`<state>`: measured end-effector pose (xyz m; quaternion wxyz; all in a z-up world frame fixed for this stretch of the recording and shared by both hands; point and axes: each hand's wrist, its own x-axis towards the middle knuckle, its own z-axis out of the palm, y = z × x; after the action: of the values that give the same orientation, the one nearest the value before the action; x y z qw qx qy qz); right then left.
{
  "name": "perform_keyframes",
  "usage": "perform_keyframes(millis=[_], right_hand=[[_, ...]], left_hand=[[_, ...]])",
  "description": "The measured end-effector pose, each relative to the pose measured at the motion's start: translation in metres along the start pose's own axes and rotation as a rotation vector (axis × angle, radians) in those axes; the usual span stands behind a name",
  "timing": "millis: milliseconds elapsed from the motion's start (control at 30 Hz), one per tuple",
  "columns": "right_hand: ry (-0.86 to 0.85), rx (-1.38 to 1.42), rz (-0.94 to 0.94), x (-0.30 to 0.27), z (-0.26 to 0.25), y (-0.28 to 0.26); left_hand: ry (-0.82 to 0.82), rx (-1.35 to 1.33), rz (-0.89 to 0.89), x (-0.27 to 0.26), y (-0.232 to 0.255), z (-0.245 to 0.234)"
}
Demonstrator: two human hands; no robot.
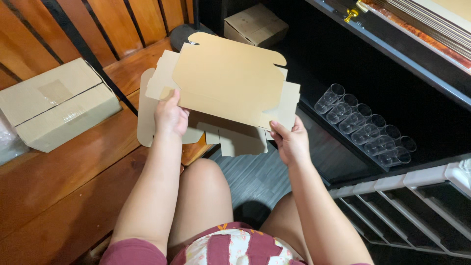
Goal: The person repeatedly picks up flat cardboard pieces from a wooden surface, folds them, and places them onto a stack on a nearby shelf. The process is repeated multiple times throughout the clip.
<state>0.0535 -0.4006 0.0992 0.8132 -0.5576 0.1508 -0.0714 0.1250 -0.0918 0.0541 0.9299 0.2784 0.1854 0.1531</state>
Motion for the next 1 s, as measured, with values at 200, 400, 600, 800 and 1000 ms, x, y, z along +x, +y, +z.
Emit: perform_keyframes(millis=[200,400,600,800,1000], right_hand=[[-0.056,0.003,-0.048,-0.015,-0.02,-0.052],[-0.069,0.005,-0.154,-0.045,-0.038,-0.114],[-0.034,0.01,-0.332,-0.069,-0.072,-0.186],[0.045,-0.197,-0.402,-0.075,-0.119,-0.261],[0.121,-0.189,-0.463,-0.06,-0.164,-0.314]], left_hand=[[-0.095,0.118,-0.054,-0.066,0.034,0.025],[-0.195,0.257,-0.099,-0.113,0.063,0.05],[-0.403,0.415,-0.086,-0.188,0.105,0.125],[-0.59,0.732,-0.077,-0.175,0.066,0.194],[-0.689,0.805,0.004,-0.171,0.027,0.288]])
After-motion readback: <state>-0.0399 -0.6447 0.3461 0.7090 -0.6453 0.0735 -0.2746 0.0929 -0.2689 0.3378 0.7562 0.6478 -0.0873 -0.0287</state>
